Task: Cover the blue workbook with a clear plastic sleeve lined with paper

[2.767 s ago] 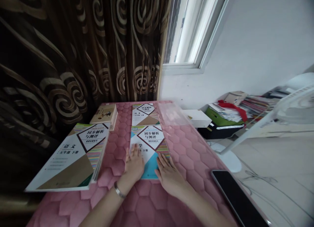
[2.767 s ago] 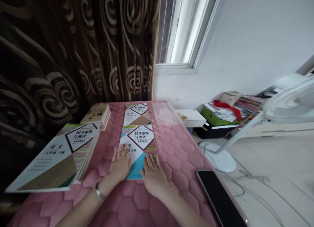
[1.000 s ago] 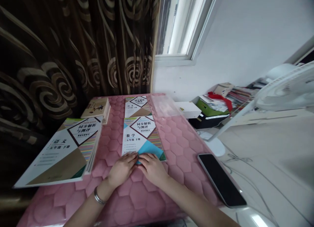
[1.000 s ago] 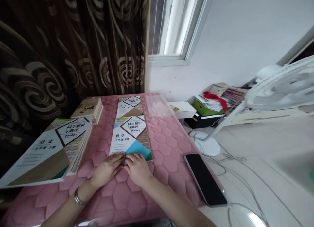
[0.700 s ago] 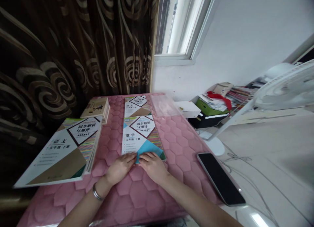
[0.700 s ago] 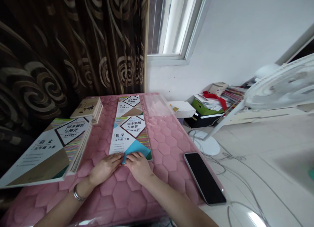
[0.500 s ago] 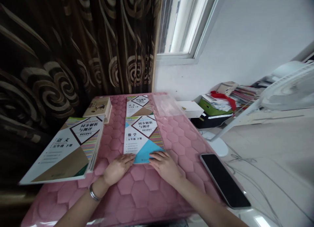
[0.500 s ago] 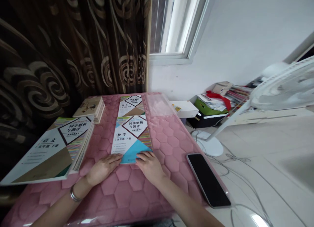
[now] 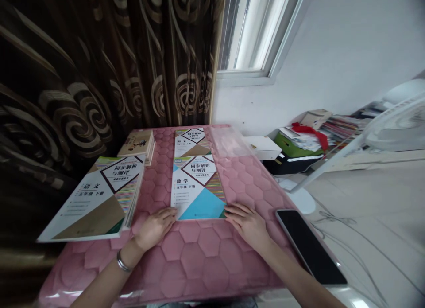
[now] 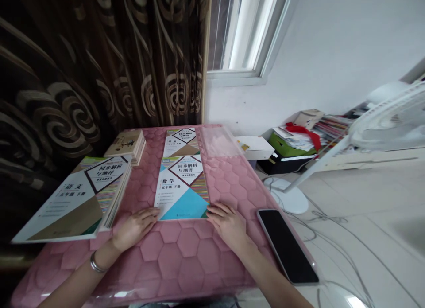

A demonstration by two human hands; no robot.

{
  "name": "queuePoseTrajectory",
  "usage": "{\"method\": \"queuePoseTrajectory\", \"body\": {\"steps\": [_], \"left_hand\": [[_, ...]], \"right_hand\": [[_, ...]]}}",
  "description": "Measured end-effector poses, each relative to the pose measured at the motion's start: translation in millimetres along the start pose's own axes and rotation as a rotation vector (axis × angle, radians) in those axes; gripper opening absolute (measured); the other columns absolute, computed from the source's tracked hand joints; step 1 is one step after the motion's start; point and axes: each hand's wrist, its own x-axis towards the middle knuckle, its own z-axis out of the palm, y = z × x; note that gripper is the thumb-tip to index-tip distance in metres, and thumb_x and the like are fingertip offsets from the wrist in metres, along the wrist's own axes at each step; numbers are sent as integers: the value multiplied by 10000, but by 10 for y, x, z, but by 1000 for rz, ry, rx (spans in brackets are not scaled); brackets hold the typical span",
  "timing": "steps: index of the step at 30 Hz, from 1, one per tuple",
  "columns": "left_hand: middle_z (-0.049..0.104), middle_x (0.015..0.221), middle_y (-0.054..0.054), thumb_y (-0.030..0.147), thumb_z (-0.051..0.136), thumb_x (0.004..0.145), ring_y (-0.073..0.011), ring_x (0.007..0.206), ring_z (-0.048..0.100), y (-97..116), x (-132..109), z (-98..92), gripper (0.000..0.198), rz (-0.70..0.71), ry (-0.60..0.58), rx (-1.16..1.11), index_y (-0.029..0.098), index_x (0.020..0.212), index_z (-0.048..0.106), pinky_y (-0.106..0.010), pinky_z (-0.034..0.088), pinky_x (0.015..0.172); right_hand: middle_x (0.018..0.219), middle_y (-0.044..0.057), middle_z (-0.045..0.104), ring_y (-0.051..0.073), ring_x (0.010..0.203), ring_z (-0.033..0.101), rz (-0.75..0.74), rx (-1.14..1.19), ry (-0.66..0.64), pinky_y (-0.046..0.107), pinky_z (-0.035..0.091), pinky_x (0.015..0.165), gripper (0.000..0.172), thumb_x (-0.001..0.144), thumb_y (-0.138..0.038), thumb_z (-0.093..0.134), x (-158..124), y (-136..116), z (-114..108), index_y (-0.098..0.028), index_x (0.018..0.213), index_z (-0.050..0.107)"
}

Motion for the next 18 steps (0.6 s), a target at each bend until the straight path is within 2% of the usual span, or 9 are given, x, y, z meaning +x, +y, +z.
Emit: {"method": "queuePoseTrajectory", "body": {"steps": [4,7,14,18], "left_hand": [[703,1141,-32,221,433,960,-127,1039,655,25,23,-24,272,-105,43,-102,201,865,687,-278,544,931],[709,1122,-29,219,458,946,-121,992,671,40,28,-21,245,-150,62,-148,197,835,675,-261,554,896],[713,1103,-34,162,480,898,-152,987,665,112,60,-70,214,-152,73,-71,204,928,687,-313,536,914],[704,1121,-49,196,524,878,-202,1013,644,266,209,-48,219,-127,57,-15,199,1039,673,-418,470,989]], "right_hand": [[1097,-7,725,206,1097,623,38,5,-53,401,521,893,222,913,-210,551,-26,16,-41,-292,968,750],[1107,1,721,209,1110,613,47,8,-45,403,519,899,228,921,-222,533,-22,1,-72,-279,946,753],[1123,21,712,203,1130,592,60,22,-42,381,506,901,248,925,-212,495,9,-49,-151,-257,937,739],[1194,63,676,256,1191,541,85,32,-57,431,468,948,189,859,-233,575,121,-287,-151,-215,987,712]]}}
